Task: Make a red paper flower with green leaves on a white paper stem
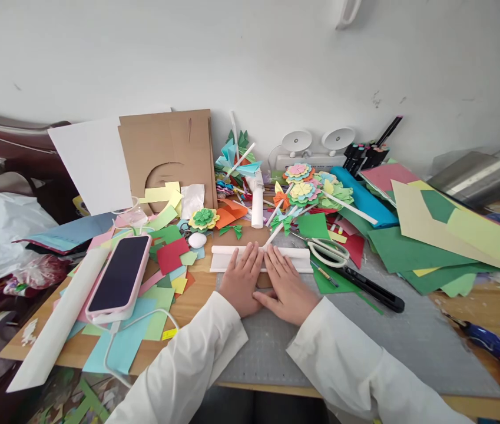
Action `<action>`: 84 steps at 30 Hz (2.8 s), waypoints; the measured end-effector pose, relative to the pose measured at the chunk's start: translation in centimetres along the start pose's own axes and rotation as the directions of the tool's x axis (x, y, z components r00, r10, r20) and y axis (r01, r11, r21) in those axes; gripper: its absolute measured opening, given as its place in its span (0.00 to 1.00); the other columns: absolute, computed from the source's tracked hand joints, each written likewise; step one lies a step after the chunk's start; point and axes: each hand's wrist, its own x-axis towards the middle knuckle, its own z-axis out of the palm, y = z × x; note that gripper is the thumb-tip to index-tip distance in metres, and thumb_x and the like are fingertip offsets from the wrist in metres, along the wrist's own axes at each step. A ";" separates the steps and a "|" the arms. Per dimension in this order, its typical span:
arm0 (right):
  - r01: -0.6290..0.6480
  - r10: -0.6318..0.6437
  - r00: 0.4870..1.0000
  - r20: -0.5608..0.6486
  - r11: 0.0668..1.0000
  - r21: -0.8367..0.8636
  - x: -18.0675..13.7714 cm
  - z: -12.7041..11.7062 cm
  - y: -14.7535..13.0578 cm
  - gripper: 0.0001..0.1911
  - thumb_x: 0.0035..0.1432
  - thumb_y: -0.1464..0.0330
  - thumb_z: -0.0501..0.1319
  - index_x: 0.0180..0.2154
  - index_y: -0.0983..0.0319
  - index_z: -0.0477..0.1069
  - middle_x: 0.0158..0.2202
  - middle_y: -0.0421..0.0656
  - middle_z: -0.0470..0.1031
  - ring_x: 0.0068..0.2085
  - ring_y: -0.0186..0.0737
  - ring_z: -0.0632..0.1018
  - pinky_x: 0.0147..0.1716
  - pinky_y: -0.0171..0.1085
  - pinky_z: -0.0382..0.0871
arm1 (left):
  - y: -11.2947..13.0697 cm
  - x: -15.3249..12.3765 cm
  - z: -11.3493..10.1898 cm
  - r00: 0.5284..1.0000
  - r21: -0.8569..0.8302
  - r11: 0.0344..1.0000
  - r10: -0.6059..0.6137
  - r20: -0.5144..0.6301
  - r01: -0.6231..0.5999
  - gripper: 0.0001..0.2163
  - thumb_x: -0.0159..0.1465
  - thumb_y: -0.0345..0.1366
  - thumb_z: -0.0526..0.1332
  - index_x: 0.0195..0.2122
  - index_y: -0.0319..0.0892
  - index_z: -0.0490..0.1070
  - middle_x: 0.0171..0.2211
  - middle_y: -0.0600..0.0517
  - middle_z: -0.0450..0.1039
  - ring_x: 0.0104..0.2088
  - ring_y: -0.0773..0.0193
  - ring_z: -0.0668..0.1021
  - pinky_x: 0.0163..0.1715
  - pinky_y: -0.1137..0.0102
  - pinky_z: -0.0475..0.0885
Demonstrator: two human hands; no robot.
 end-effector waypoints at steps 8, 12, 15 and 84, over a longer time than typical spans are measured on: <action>0.178 -0.188 0.979 0.080 0.978 0.112 -8.5 -2.1 -3.2 0.48 0.55 0.47 0.53 0.62 0.79 0.49 0.64 0.63 0.43 0.65 0.61 0.47 0.58 0.59 0.56 | 4.6 -7.7 -5.6 0.965 -0.375 0.923 0.019 0.263 0.084 0.36 0.60 0.45 0.57 0.65 0.35 0.46 0.66 0.40 0.41 0.65 0.46 0.49 0.62 0.49 0.48; 0.298 -0.311 0.949 0.056 0.939 0.171 -10.3 -4.9 -2.3 0.31 0.61 0.58 0.54 0.62 0.63 0.55 0.63 0.51 0.53 0.63 0.52 0.59 0.56 0.51 0.64 | 4.2 -11.6 -5.3 0.951 -0.674 0.732 0.267 0.154 -0.096 0.31 0.64 0.32 0.52 0.66 0.50 0.41 0.65 0.48 0.47 0.63 0.55 0.58 0.58 0.62 0.61; 0.191 -0.177 0.976 -0.123 0.975 0.116 -8.8 -6.0 -0.4 0.21 0.63 0.65 0.51 0.57 0.60 0.64 0.61 0.48 0.60 0.60 0.49 0.63 0.56 0.50 0.64 | 3.6 -12.6 -4.8 0.986 -0.742 0.670 0.140 0.093 -0.025 0.33 0.61 0.37 0.59 0.65 0.50 0.47 0.64 0.46 0.52 0.60 0.53 0.65 0.55 0.63 0.67; -0.270 0.218 0.949 0.226 0.203 0.941 -5.2 -2.3 -4.6 0.10 0.57 0.62 0.59 0.38 0.59 0.62 0.34 0.42 0.67 0.34 0.37 0.71 0.25 0.33 0.70 | 2.0 -6.2 -7.2 0.848 -0.808 -0.434 -0.160 0.505 0.399 0.14 0.56 0.38 0.66 0.42 0.39 0.74 0.38 0.47 0.79 0.37 0.61 0.78 0.35 0.72 0.73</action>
